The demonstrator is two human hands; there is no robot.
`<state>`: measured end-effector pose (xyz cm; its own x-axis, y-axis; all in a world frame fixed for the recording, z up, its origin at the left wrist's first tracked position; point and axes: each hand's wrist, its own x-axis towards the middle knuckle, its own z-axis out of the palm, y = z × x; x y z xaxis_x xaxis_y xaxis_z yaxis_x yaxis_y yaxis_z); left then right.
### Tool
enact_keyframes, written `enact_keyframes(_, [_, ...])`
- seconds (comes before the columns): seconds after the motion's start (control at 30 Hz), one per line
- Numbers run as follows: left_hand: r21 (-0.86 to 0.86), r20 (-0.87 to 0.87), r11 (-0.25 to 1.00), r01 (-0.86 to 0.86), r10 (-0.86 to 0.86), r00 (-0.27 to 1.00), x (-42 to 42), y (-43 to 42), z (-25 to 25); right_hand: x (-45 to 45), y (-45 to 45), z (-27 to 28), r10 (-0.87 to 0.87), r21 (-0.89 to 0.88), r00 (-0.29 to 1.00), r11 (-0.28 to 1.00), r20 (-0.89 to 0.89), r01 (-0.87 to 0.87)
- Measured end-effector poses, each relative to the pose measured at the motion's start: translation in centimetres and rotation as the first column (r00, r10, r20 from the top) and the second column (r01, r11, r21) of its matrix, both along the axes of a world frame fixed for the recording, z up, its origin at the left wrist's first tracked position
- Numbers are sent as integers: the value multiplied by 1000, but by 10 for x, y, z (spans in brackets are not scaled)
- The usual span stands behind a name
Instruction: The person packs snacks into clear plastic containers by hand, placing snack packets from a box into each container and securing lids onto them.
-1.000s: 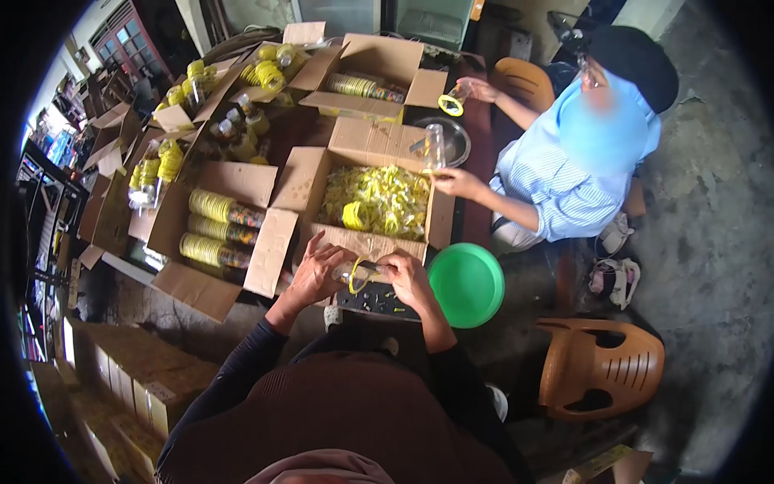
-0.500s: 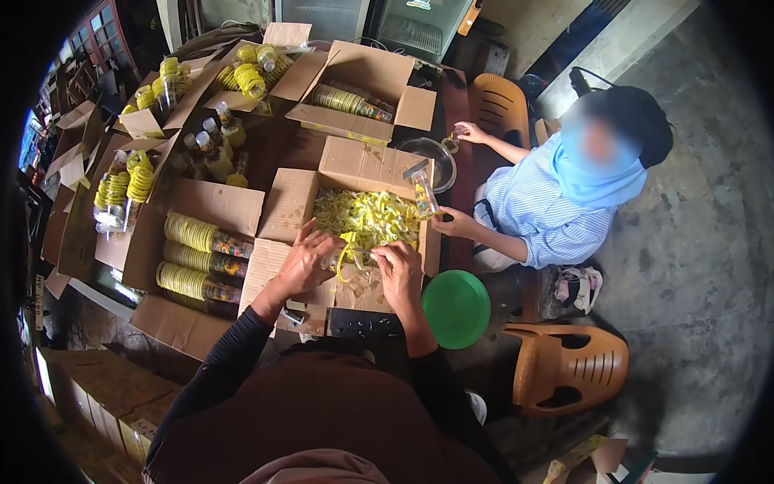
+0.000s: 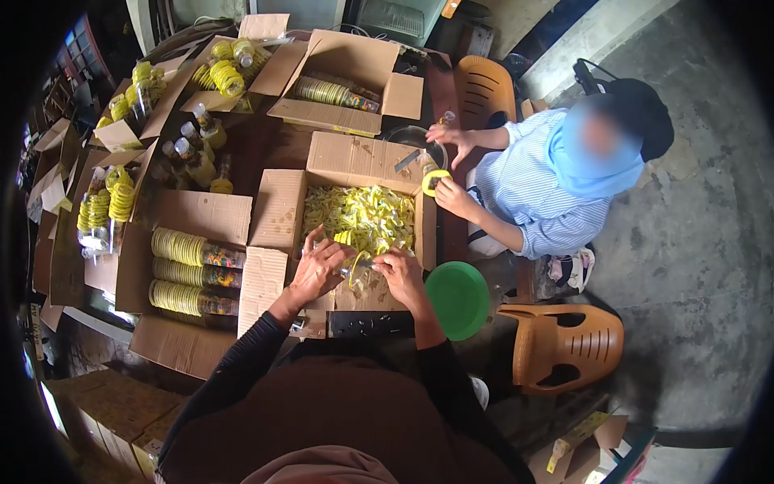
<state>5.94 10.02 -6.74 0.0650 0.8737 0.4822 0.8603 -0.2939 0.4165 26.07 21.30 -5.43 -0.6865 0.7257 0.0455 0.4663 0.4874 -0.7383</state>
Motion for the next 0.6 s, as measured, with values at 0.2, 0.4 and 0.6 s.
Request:
enact_keyframes(0.2, [-77,47,992,-103,107,993,26,1,-5,23,19,1,20,-145,991,989,-133,-40])
enact_keyframes(0.4, [-84,197,944,-319,330,923,41,4,-12,34,33,-37,-118,-192,895,981,-431,37])
enact_keyframes(0.6, [-304,623,936,-181,338,706,59,0,8,18,27,-54,-146,-354,842,934,-520,-57])
